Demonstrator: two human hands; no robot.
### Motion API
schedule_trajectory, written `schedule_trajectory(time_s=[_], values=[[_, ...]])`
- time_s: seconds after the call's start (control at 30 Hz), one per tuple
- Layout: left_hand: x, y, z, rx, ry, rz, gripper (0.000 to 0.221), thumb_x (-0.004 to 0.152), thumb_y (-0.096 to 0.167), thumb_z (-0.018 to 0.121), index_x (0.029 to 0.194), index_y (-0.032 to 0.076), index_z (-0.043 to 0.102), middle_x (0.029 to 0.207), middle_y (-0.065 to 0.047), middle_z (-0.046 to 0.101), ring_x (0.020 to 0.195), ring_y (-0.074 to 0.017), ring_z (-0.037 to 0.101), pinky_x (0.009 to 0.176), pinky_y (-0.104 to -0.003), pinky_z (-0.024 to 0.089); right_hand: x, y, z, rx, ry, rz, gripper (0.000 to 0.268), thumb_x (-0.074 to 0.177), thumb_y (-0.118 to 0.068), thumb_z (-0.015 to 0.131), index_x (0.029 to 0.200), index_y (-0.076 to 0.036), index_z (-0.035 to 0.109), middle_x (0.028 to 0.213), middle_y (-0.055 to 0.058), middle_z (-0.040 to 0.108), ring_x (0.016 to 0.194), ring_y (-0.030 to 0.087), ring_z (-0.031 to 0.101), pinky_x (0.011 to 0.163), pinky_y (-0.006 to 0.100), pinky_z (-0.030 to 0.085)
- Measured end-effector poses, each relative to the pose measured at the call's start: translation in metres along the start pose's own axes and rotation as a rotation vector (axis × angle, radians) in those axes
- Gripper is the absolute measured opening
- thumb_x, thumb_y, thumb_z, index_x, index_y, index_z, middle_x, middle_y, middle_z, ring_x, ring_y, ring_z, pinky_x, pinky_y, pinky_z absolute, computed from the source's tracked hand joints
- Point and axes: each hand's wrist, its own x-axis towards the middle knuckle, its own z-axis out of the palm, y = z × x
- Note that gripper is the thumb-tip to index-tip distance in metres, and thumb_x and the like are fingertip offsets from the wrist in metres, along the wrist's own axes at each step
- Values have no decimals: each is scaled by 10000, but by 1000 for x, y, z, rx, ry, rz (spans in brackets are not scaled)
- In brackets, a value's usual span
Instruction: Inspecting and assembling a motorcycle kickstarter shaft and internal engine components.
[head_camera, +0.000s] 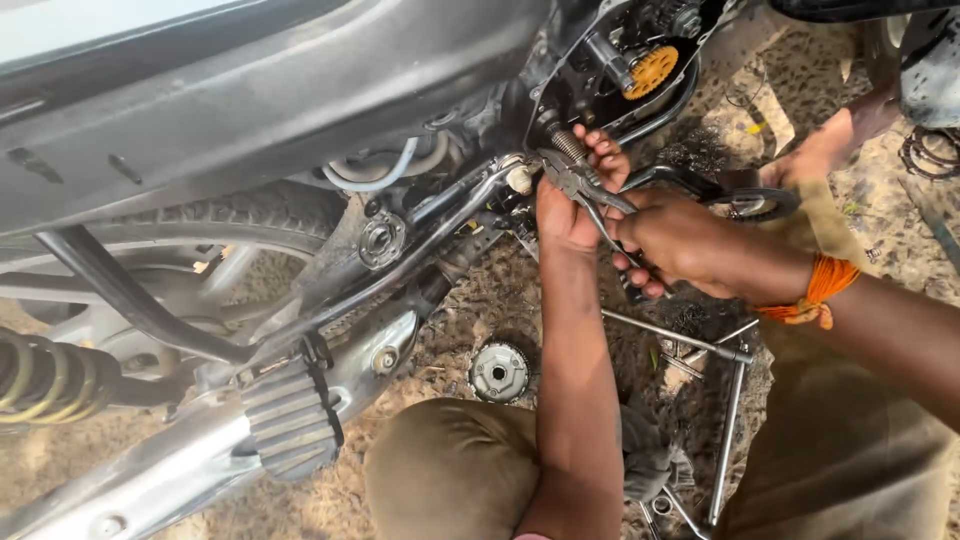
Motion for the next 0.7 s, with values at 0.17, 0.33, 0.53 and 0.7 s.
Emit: schedule_trajectory(time_s=[0.17, 0.33, 0.53, 0.7], values=[[-10, 9, -20, 116, -34, -15, 314, 1076, 148, 469, 1286, -55, 585, 1044, -117, 560, 864, -170, 497, 778, -297, 468, 17, 28, -6, 45, -51, -52, 155, 959, -103, 495, 1068, -2, 539, 798, 88, 549, 567, 173, 515, 443, 338, 450], [-8, 10, -24, 37, -23, -34, 364, 1108, 226, 484, 1311, -65, 567, 1023, -120, 559, 851, -166, 495, 744, -278, 454, 5, 20, -6, 96, -85, -20, 172, 959, -124, 512, 1086, -21, 568, 881, 101, 599, 649, 195, 595, 536, 344, 521], [-7, 14, -30, 42, -89, -34, 396, 1143, 276, 480, 1341, -58, 561, 1020, -122, 557, 844, -161, 483, 732, -277, 442, -31, 66, -6, 59, -148, 16, 214, 949, -151, 549, 1120, -73, 650, 955, 106, 740, 776, 207, 702, 699, 358, 567], [-13, 15, -19, -34, -30, -80, 439, 1151, 275, 458, 1332, -119, 529, 1019, -144, 551, 839, -190, 487, 721, -317, 447, -47, 250, -6, 179, -297, -12, 261, 880, -68, 605, 1139, -80, 630, 790, 104, 714, 736, 211, 696, 679, 352, 575]])
